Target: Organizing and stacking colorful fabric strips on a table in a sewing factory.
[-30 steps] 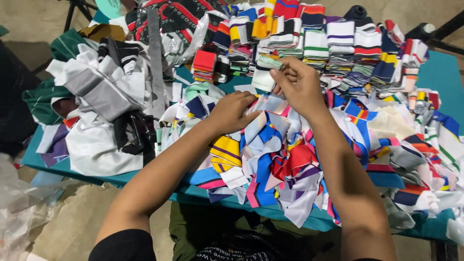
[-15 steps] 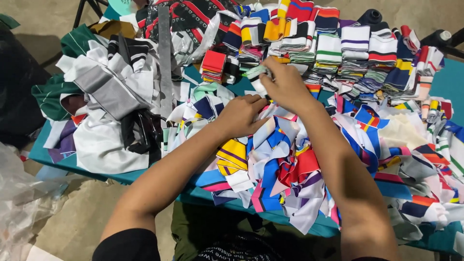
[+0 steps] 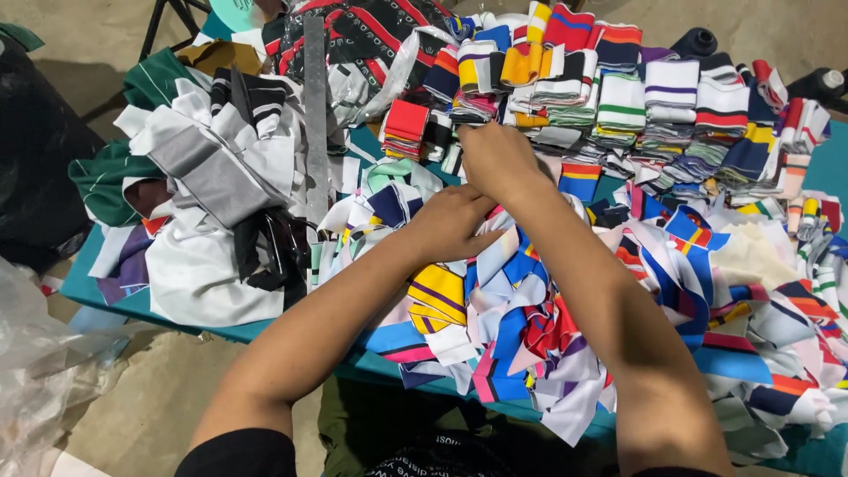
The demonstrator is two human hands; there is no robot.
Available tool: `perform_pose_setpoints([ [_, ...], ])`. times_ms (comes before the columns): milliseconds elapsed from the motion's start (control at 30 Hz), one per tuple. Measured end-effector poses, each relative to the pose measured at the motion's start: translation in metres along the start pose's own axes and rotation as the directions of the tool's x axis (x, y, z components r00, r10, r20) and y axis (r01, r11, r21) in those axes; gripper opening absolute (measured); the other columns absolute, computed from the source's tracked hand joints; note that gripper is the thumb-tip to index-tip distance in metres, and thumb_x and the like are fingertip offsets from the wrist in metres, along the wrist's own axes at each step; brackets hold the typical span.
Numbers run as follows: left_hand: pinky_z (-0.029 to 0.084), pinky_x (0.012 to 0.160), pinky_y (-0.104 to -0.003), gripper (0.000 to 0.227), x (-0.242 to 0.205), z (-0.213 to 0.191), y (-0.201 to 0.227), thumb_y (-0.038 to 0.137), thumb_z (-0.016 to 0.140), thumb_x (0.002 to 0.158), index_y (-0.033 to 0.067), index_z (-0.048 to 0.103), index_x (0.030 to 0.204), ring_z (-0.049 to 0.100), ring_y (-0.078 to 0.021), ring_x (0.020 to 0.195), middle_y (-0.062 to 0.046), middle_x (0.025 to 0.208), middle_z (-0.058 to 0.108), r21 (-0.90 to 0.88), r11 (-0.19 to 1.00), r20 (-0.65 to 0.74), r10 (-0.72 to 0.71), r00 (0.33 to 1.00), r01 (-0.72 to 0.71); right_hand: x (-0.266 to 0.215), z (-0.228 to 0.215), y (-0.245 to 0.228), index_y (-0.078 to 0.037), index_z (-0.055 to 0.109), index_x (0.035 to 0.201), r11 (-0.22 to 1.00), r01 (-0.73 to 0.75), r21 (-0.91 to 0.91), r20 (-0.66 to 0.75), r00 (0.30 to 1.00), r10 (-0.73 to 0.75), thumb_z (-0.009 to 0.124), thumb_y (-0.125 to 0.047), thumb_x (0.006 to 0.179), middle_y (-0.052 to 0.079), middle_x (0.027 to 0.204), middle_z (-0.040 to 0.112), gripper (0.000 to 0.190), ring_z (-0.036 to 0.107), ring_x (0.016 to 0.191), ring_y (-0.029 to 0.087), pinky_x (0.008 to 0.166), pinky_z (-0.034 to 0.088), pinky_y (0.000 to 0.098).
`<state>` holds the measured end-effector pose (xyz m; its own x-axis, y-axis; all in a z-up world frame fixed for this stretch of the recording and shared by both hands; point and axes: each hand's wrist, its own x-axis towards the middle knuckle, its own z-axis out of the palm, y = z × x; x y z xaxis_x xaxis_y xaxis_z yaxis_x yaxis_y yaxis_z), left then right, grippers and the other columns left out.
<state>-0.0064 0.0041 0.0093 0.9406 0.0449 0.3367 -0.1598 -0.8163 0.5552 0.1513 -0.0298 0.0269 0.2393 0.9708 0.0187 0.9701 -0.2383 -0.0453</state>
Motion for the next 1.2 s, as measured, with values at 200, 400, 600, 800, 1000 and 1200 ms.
perform_pose_setpoints([
  [200,0.056,0.091,-0.046,0.044,0.0,0.002,-0.001,0.035,0.064,0.094,0.0019,0.07,0.122,0.072,-0.0328,0.092,-0.023,0.101,0.073,0.015,0.999,0.036,-0.046,0.998,0.046,-0.005,-0.01,-0.002,-0.001,0.078,0.09,0.984,-0.161,0.072,-0.007,0.987,0.162,0.065,-0.013,0.086,0.023,0.071,0.068,0.018,0.072,0.067,0.048,0.052,0.059,0.0512],
  [400,0.056,0.075,-0.049,0.03,-0.003,0.003,0.001,0.029,0.07,0.09,0.0001,0.068,0.098,0.07,-0.0427,0.081,-0.023,0.085,0.068,0.005,0.993,-0.158,0.114,0.981,-0.115,-0.017,-0.016,0.003,0.006,0.075,0.108,0.911,-0.037,0.411,0.074,0.997,0.008,0.047,-0.007,0.094,0.034,0.096,0.073,0.034,0.069,0.093,0.056,0.081,0.057,0.0611],
  [600,0.054,0.082,-0.052,0.034,0.0,0.011,-0.011,0.036,0.068,0.094,0.0063,0.063,0.11,0.068,-0.0433,0.093,-0.022,0.095,0.066,-0.022,0.996,-0.083,0.084,0.993,-0.086,-0.097,-0.101,-0.002,-0.001,0.072,0.119,0.964,-0.248,0.1,0.267,0.94,0.214,0.054,-0.028,0.098,0.033,0.101,0.073,0.038,0.068,0.106,0.055,0.09,0.053,0.0657],
  [800,0.051,0.092,-0.05,0.039,-0.001,0.016,-0.016,0.037,0.066,0.096,0.0108,0.064,0.125,0.065,-0.0423,0.113,-0.02,0.119,0.068,0.059,0.997,-0.03,0.053,0.998,-0.051,-0.184,-0.101,0.041,-0.022,0.075,0.107,0.951,-0.082,0.299,-0.325,0.928,0.182,0.069,-0.016,0.081,0.002,0.088,0.077,0.027,0.074,0.087,0.026,0.08,0.056,0.0387],
  [1000,0.05,0.097,-0.051,0.063,0.004,-0.01,0.026,0.027,0.07,0.093,0.0094,0.046,0.148,0.066,-0.0406,0.113,-0.021,0.126,0.069,-0.091,0.972,0.091,-0.208,0.974,0.216,-0.25,-0.162,-0.022,0.001,0.044,0.153,0.756,-0.092,0.648,0.345,0.921,-0.183,0.091,-0.028,0.076,0.044,0.148,0.042,0.095,0.039,0.133,0.066,0.106,0.036,0.0734],
  [1200,0.055,0.078,-0.054,0.048,0.012,0.025,0.024,0.035,0.074,0.088,0.0133,0.06,0.128,0.07,-0.043,0.092,-0.017,0.097,0.071,-0.055,0.977,-0.116,-0.212,0.97,0.207,-0.286,0.009,0.009,-0.021,0.072,0.114,0.96,0.123,0.251,-0.347,0.938,-0.03,0.088,-0.031,0.07,0.008,0.136,0.06,0.049,0.06,0.123,0.033,0.105,0.046,0.0478],
])
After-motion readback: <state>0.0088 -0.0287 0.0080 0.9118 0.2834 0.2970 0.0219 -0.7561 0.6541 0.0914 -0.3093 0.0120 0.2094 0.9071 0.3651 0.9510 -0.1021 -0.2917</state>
